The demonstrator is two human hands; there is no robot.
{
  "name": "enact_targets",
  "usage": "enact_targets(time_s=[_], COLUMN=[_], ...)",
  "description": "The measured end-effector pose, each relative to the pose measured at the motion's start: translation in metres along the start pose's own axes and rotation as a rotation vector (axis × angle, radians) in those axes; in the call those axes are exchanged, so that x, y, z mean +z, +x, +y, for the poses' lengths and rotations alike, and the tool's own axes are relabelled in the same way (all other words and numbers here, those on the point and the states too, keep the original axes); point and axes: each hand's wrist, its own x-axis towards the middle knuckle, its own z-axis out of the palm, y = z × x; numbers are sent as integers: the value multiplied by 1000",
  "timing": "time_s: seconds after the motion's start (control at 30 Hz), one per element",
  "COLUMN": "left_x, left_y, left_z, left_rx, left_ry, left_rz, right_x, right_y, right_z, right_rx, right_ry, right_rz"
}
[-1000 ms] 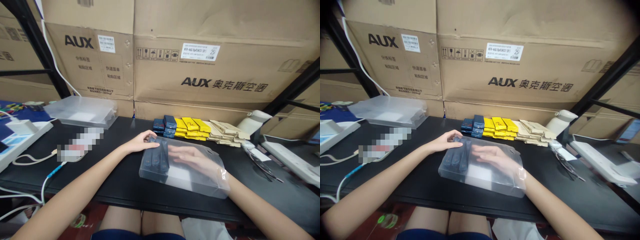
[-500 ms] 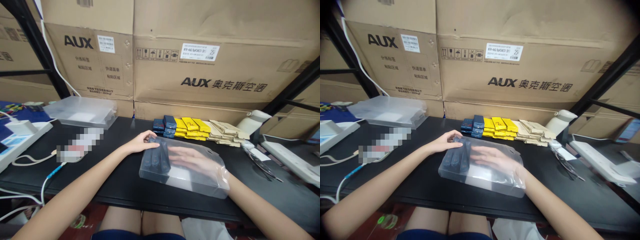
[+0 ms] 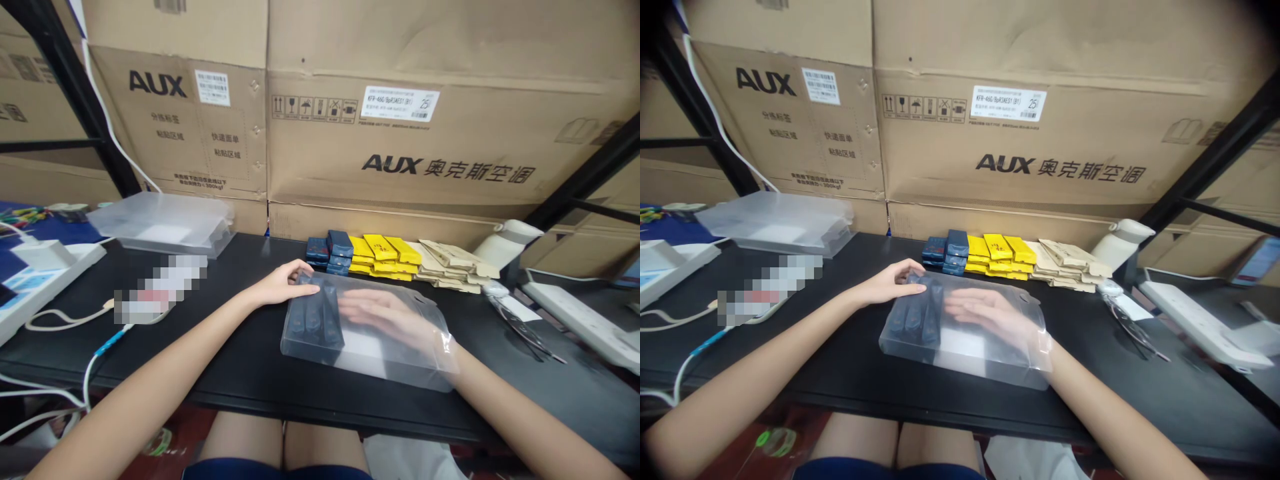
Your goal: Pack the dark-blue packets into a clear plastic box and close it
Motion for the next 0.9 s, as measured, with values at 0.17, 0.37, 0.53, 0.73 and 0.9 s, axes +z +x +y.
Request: enact_targets(time_s=[0.17,0.37,0.53,0.73,0.9], left_x=[0,0,0,0,0], left_y=[0,0,0,0,0], left_z=[-1,-2,-3,-2,-3], left_rx=[-6,-2,-2,-3,-2], left_ry=[9,11,-12,-12,-2], left_rz=[4,7,1,1,1], right_x=[-1,1,3,1,3], right_y=[1,0,-1,0,0], right_z=[2,0,-2,0,-1], right_rx=[10,10,-3,-16,-4], right_ry=[-12,-39,-55,-32,-37], right_rz=[41,7,-9,1,6])
